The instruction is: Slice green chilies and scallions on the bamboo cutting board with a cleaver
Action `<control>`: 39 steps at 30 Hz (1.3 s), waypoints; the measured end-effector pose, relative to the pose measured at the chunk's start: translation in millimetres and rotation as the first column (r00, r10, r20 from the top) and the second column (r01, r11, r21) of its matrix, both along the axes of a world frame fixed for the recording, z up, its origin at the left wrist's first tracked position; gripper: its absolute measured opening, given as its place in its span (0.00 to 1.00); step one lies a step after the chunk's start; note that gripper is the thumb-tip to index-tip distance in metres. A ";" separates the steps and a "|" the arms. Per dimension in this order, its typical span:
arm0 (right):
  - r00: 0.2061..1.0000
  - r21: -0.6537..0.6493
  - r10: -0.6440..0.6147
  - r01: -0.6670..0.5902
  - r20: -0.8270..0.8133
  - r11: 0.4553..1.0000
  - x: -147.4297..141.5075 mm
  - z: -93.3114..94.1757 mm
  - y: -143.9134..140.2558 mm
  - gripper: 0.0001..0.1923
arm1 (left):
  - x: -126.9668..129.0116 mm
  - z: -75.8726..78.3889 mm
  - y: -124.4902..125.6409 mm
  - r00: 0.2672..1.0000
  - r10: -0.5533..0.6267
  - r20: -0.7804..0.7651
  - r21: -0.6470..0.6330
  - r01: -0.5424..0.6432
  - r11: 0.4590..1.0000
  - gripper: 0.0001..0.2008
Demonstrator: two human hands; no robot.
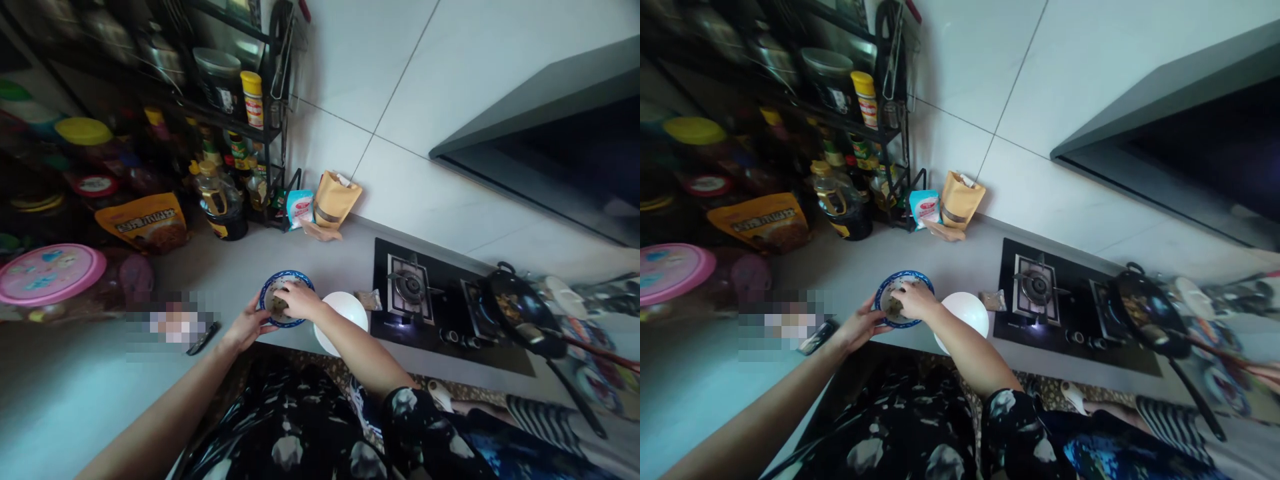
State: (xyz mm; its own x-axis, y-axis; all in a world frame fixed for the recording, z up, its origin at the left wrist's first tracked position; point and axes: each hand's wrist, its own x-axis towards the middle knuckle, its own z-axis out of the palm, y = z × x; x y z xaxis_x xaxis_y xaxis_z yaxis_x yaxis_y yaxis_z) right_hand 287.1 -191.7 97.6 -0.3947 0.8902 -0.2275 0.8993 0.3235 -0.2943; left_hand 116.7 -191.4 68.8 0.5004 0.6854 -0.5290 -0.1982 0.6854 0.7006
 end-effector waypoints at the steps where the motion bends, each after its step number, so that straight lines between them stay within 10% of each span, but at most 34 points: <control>1: 1.000 -0.001 -0.016 0.016 -0.014 1.000 3.9 7.3 -1.1 0.27 | 2.1 6.2 1.5 1.000 -0.018 0.007 -0.001 0.018 1.000 0.39; 8: 0.953 -0.020 -0.285 0.284 -0.107 0.959 46.3 65.7 -19.0 0.22 | 32.1 44.4 5.8 0.984 -0.163 0.069 0.017 0.163 0.987 0.39; 15: 0.698 0.014 -0.712 0.713 0.071 0.701 72.1 79.6 -52.9 0.33 | 96.1 64.4 -13.7 0.963 -0.237 0.125 0.043 0.234 0.971 0.39; 39: 0.624 0.124 -0.776 0.767 0.089 0.630 341.0 100.5 -199.1 0.14 | 391.3 86.4 -152.0 0.917 -0.391 0.082 0.046 0.388 0.921 0.36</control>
